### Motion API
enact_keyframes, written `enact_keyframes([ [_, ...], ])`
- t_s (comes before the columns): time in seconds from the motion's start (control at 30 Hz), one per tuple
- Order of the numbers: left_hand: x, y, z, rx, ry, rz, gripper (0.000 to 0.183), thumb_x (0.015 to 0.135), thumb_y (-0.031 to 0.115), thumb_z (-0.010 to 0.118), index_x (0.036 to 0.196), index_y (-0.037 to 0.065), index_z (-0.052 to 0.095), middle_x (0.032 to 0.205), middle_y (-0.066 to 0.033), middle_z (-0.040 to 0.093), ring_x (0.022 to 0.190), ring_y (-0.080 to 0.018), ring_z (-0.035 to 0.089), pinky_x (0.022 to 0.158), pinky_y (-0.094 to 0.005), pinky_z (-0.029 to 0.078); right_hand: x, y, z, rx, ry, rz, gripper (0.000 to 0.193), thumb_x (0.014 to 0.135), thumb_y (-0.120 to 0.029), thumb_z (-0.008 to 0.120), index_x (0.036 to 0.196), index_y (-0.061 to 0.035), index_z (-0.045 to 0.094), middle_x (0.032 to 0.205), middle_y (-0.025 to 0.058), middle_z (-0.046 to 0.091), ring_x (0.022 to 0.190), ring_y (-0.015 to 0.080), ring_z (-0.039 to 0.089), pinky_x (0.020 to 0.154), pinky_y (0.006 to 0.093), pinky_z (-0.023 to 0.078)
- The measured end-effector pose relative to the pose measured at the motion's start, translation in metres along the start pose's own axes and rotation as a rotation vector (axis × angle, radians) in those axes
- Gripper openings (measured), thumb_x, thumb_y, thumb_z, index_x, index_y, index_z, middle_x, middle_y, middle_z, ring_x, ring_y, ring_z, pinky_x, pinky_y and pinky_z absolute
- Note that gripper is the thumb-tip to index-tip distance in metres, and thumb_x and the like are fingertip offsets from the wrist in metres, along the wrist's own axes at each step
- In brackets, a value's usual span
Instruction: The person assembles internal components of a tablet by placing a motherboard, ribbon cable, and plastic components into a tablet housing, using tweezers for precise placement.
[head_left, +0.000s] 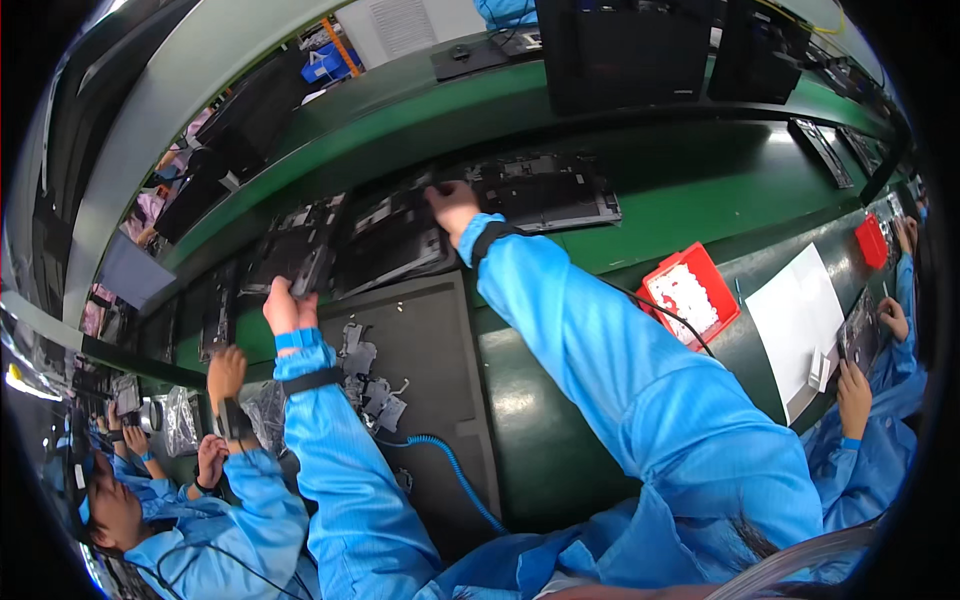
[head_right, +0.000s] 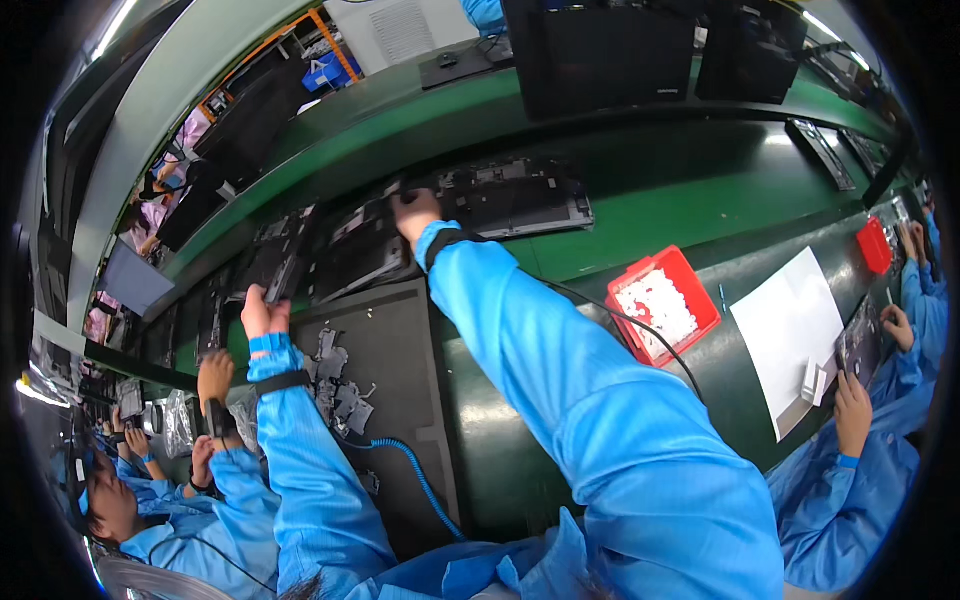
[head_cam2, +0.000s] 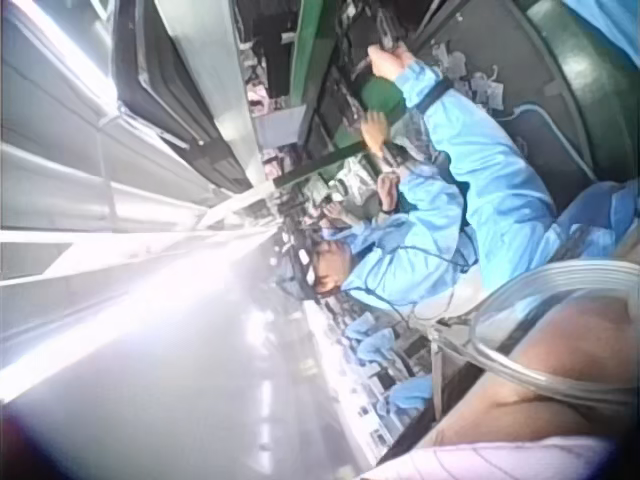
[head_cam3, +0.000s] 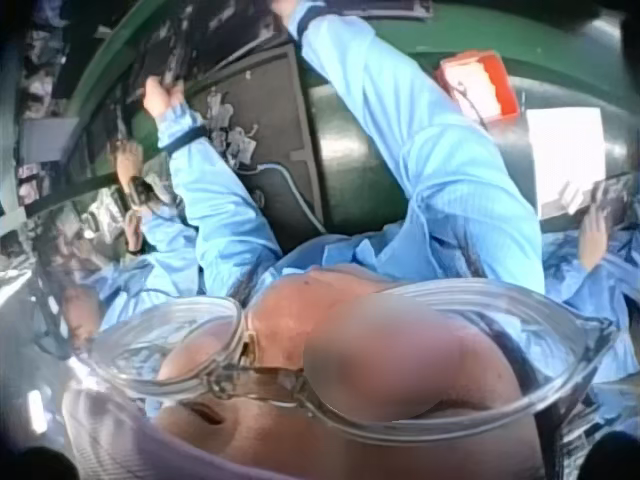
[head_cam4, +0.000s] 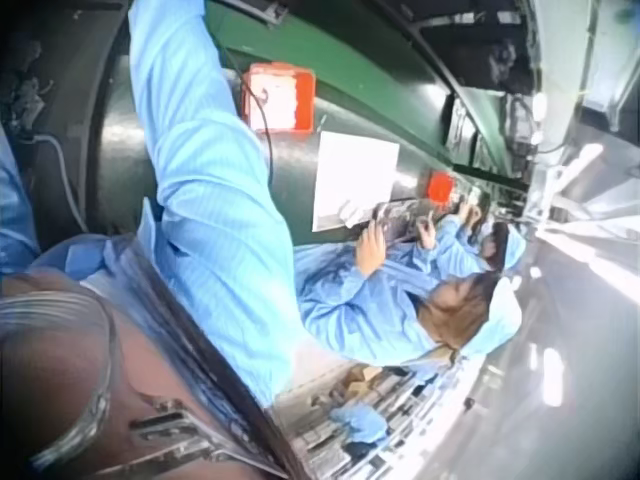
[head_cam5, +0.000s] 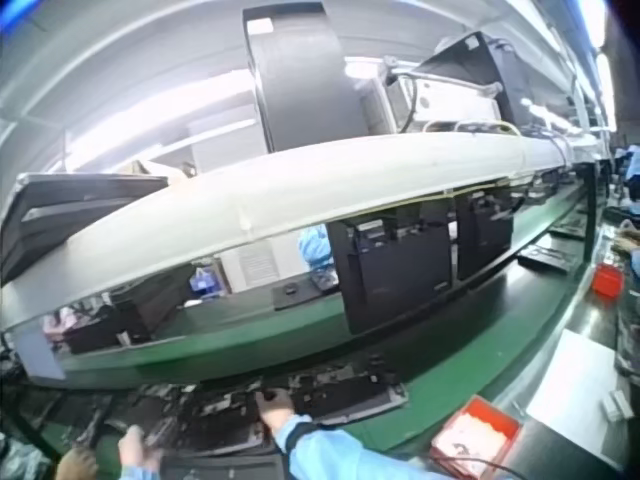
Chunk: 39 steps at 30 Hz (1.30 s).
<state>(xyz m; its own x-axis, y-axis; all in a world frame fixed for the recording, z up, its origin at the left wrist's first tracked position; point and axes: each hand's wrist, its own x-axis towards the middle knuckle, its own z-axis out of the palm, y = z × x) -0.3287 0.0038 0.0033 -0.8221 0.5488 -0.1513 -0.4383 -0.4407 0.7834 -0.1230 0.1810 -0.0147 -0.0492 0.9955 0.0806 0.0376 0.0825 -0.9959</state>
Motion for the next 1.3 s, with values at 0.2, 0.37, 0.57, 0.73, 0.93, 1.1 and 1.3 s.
enact_keyframes([
  [0.2, -0.106, -0.008, 0.032, 0.147, -0.386, -0.017, 0.022, 0.074, -0.003, 0.046, 0.095, -0.002, 0.050, 0.091, -0.0116, 0.059, 0.078, -0.0229, 0.060, 0.074, -0.0347, 0.051, 0.074, 0.015, -0.053, -0.037, -0.059, -0.104, 0.027, 0.083, -0.025, 0.056, 0.097, -0.0024, 0.062, 0.098, 0.0238, 0.062, 0.097, 0.0392, 0.058, 0.083, 0.0447, 0.046],
  [0.37, -0.199, -0.025, 0.041, 0.315, -0.441, -0.113, 0.035, 0.073, -0.002, 0.046, 0.108, -0.001, 0.049, 0.092, -0.0068, 0.057, 0.078, -0.0151, 0.056, 0.071, -0.0278, 0.049, 0.061, -0.052, -0.169, -0.796, 0.214, 0.029, 0.041, 0.083, -0.019, 0.050, 0.118, 0.0000, 0.044, 0.112, 0.0270, 0.058, 0.104, 0.0417, 0.057, 0.089, 0.0475, 0.045],
  [0.57, -0.282, -0.076, 0.021, 0.450, -0.625, -0.328, 0.057, 0.069, -0.012, 0.041, 0.124, 0.001, 0.030, 0.116, -0.0135, 0.046, 0.106, -0.0211, 0.050, 0.094, -0.0345, 0.042, 0.055, -0.032, -0.235, -1.124, -0.207, 0.114, 0.051, 0.077, -0.036, 0.065, 0.119, -0.0074, 0.058, 0.121, 0.0180, 0.056, 0.112, 0.0306, 0.054, 0.096, 0.0342, 0.042],
  [0.73, -0.312, -0.109, -0.006, 0.787, -0.840, -0.272, 0.055, 0.076, -0.010, 0.042, 0.126, 0.001, 0.021, 0.116, -0.0157, 0.047, 0.111, -0.0186, 0.046, 0.095, -0.0287, 0.036, 0.069, -0.012, -0.239, -1.106, -0.152, 0.176, 0.046, 0.072, -0.037, 0.072, 0.106, -0.0065, 0.066, 0.116, 0.0155, 0.060, 0.108, 0.0314, 0.056, 0.093, 0.0347, 0.045],
  [0.93, -0.317, -0.058, 0.011, 1.595, -0.687, 0.769, 0.050, 0.068, 0.011, 0.070, 0.113, 0.001, 0.051, 0.113, -0.0222, 0.047, 0.106, -0.0393, 0.043, 0.090, -0.0467, 0.038, 0.084, 0.015, -0.236, -0.436, -0.022, 0.184, 0.032, 0.073, -0.014, 0.072, 0.094, 0.0075, 0.063, 0.094, 0.0179, 0.065, 0.085, 0.0310, 0.063, 0.074, 0.0419, 0.051],
  [1.1, -0.300, -0.075, -0.040, 1.672, -0.605, 0.721, 0.038, 0.076, 0.012, 0.064, 0.109, -0.003, 0.051, 0.106, -0.0235, 0.051, 0.091, -0.0414, 0.051, 0.079, -0.0438, 0.044, 0.050, -0.037, -0.211, 0.426, -0.172, 0.366, 0.009, 0.080, -0.002, 0.059, 0.087, 0.0029, 0.059, 0.081, 0.0137, 0.060, 0.077, 0.0249, 0.061, 0.064, 0.0403, 0.051],
  [1.3, -0.318, -0.068, -0.036, 1.888, -0.614, 0.661, 0.037, 0.077, 0.016, 0.063, 0.105, -0.003, 0.050, 0.092, -0.0207, 0.054, 0.083, -0.0380, 0.053, 0.072, -0.0433, 0.046, -0.042, -0.110, -0.216, 0.486, 0.004, 0.201, 0.008, 0.079, 0.001, 0.060, 0.085, 0.0010, 0.056, 0.085, 0.0099, 0.058, 0.078, 0.0211, 0.059, 0.070, 0.0398, 0.052],
])
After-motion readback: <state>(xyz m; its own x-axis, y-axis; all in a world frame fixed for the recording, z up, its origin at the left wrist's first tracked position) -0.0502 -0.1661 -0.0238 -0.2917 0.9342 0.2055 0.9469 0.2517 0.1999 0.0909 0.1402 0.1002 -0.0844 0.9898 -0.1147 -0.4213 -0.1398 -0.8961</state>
